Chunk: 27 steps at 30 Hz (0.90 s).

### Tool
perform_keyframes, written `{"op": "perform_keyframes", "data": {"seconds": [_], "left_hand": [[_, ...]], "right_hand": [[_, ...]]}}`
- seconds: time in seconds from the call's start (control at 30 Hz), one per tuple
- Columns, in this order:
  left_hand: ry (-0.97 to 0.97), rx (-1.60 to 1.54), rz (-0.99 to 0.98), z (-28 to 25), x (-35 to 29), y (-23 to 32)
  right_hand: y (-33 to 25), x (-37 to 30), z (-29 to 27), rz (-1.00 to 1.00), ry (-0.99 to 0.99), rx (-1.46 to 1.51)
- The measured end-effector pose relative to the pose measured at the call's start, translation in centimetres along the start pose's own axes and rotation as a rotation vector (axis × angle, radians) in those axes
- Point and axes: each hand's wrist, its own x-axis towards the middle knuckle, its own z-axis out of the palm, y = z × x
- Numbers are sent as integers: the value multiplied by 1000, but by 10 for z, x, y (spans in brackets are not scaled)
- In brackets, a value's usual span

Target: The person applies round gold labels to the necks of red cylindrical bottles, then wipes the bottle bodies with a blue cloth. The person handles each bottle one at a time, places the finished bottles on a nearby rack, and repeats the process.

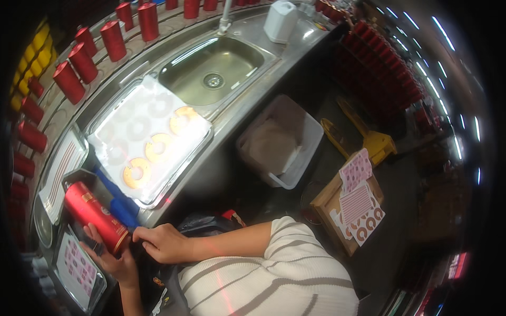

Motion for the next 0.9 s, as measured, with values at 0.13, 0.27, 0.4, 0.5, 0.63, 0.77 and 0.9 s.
{"op": "perform_keyframes", "data": {"seconds": [0.13, 0.27, 0.4, 0.5, 0.63, 0.77, 0.9], "left_hand": [[172, -499, -187, 22, -29, -11], [232, -430, -254, 25, -33, -9], [74, -426, -381, 40, -75, -52], [39, -447, -403, 47, -71, -56], [84, -709, -446, 30, -56, -35], [148, -790, -525, 29, -50, -23], [54, -845, -517, 31, -52, -27]], "right_hand": [[-1, -2, 9, -21, 30, -35], [-5, -1, 8, 14, -19, -92], [-5, 2, 9, -10, -12, -135], [2, 4, 14, -86, 37, -147], [-2, 5, 14, -136, 26, -178], [-6, -3, 22, -345, 76, -274], [-14, -1, 20, -445, 31, -347]]}}
